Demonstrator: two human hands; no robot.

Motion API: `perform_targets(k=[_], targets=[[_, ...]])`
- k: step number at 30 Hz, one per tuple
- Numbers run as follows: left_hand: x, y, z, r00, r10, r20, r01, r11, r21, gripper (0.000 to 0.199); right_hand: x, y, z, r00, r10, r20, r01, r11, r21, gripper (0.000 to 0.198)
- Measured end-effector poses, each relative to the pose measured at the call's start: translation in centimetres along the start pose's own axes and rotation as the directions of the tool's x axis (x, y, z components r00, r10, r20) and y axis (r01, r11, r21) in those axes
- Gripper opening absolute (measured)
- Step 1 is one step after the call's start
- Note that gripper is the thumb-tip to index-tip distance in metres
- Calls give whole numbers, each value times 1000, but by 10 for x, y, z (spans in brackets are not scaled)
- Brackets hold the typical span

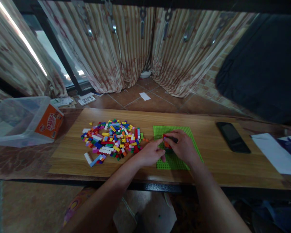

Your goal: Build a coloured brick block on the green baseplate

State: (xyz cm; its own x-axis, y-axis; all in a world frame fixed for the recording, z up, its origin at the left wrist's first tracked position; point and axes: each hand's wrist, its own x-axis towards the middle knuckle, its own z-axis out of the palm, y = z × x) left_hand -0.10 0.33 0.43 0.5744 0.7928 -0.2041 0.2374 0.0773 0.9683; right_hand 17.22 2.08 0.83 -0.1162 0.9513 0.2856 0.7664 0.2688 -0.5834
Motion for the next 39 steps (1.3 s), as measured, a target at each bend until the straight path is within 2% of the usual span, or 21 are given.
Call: perform_targets(k=[7, 21, 29, 39], targets=[[1, 0, 2, 1000, 1, -9, -1, 999, 34, 68, 2, -3, 0, 995, 86, -54, -86, 996, 1, 18], [-3, 9, 6, 998, 24, -61, -8, 968, 251, 63, 5, -8, 3, 981, 168, -92, -171, 985, -24, 9], [-4, 12, 10, 992, 48, -116, -4, 937, 349, 56, 8, -8, 3, 971, 226, -73, -229, 973, -27, 8], [-3, 17, 10, 993, 2, -118, 54, 881, 470, 64, 11, -4, 8, 966, 250, -61, -250, 968, 8, 10]])
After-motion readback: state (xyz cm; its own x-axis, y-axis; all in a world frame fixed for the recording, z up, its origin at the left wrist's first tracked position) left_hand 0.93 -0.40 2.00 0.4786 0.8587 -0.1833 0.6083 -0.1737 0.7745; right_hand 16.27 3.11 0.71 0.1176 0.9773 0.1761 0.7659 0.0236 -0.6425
